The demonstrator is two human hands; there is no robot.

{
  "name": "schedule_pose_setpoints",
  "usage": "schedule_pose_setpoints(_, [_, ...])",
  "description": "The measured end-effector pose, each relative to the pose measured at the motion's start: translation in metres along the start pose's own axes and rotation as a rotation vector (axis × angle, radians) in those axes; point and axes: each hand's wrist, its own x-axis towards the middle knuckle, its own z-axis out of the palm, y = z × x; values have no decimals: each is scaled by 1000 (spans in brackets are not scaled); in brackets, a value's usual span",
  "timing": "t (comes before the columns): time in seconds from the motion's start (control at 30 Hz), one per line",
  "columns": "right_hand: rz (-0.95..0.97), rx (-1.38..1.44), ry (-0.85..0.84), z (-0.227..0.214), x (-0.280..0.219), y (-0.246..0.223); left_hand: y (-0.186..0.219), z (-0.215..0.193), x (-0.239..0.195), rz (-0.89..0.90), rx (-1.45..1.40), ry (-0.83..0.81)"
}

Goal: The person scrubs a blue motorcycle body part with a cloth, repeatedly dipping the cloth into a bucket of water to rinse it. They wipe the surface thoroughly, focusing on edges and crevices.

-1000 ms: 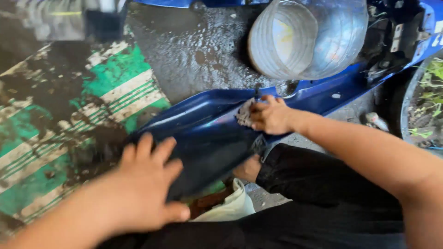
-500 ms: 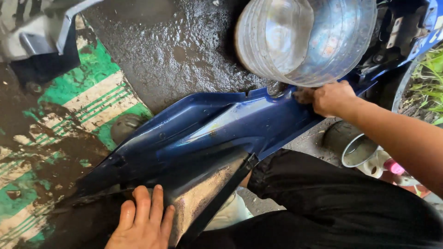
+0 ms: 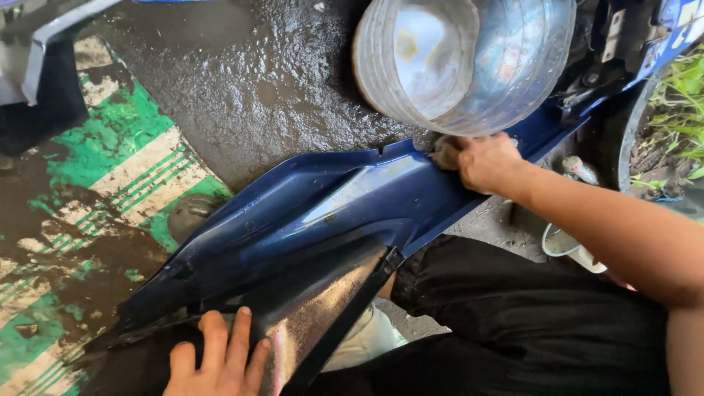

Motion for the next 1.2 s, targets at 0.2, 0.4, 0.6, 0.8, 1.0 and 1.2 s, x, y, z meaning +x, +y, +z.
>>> schedule_pose_setpoints(0.2, [67,97,91,-11,0,-1,-4,-27,12,-15,-93,-311])
schedule_pose_setpoints(0.4, [-494,-129,492,73,87,6,-24,-65,23,212,-134,-809])
schedule_pose_setpoints(0.6, [-188,313,279,-2,22,-8,-14,-1,4,-85,-57,120])
schedule_pose_setpoints(0.8, [47,10,42,-15,6,36,-14,16,10,-215,30,464])
schedule_pose_setpoints(1.0, [394,170,52,-8,-10,70,-16,34,13,19,-96,408])
schedule_pose_setpoints(1.2, [253,298,-314,-86,-46,-12,-11,52,17,-76,-88,558])
